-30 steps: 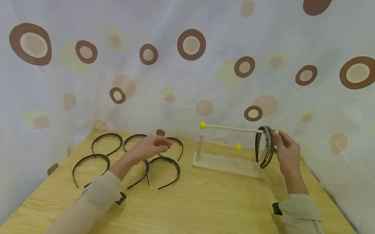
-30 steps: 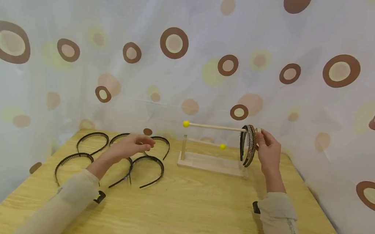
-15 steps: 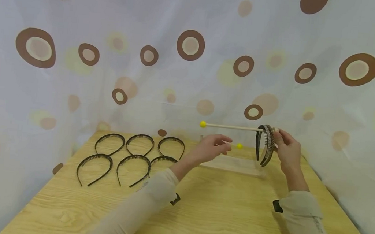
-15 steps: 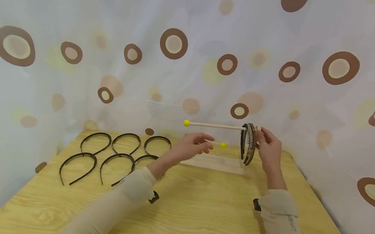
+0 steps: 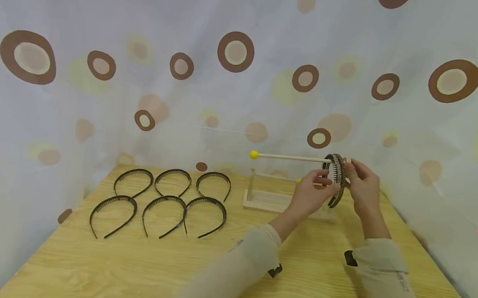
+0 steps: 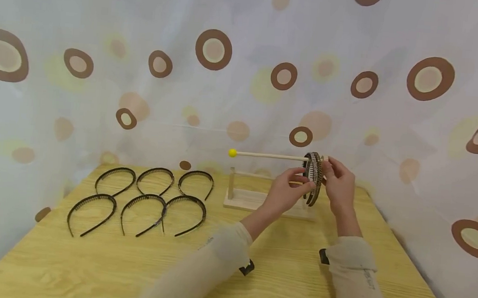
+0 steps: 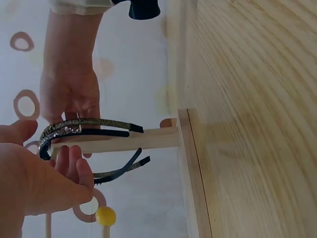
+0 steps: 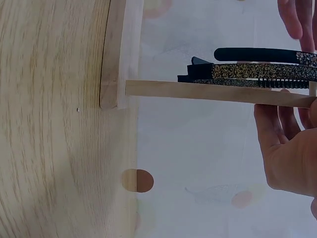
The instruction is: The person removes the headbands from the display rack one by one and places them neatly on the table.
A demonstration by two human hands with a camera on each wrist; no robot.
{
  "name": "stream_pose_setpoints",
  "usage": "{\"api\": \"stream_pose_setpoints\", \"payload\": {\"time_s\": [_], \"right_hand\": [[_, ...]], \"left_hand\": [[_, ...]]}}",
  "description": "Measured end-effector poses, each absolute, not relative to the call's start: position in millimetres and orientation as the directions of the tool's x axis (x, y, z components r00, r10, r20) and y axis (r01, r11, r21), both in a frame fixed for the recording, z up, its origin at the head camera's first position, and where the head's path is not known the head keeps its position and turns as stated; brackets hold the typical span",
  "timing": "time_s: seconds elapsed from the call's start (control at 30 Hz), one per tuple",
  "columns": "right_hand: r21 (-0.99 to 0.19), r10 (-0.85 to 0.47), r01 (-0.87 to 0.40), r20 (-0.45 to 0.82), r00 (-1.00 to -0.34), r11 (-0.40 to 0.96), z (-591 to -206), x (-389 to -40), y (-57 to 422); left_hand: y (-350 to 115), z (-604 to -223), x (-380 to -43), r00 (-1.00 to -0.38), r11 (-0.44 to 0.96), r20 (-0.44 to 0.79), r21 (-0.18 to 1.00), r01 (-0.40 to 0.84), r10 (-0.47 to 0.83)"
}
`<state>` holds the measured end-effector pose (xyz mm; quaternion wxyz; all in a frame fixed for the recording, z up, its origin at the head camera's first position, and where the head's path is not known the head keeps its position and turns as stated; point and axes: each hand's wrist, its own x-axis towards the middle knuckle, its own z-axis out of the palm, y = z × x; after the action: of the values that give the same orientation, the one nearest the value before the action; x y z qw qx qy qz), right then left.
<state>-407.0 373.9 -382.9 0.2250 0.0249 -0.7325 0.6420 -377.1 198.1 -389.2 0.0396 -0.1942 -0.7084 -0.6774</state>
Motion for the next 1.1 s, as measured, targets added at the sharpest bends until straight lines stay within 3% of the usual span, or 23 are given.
{"api": "stream_pose_setpoints", "payload": {"time_s": [0.2,0.57,0.73,1.1], "right_hand": [[-0.908,0.261,-0.313,0.386,-0.885,0.279,-383.3,-403.2,369.8],[-0.926,0.263,-0.314,0.362,-0.894,0.208,-382.2,-402.3,371.1],[-0.912,0.288,-0.334,0.395,-0.872,0.238,-378.4,-403.9,371.4],[-0.926,0.289,-0.359,0.377,-0.88,0.116,-380.8,-402.7,369.3]], "left_hand": [[225.1,-388.0,-377.1,-0.933,-0.063,0.328,0.945,0.322,0.149],[234.2,-388.0,-380.6,-0.94,-0.134,0.335,0.936,0.325,0.065],[232.2,-386.3,-384.1,-0.924,-0.104,0.374,0.925,0.365,0.082],[217.5,-383.7,-383.8,-0.898,0.018,0.416,0.906,0.423,0.142]]}}
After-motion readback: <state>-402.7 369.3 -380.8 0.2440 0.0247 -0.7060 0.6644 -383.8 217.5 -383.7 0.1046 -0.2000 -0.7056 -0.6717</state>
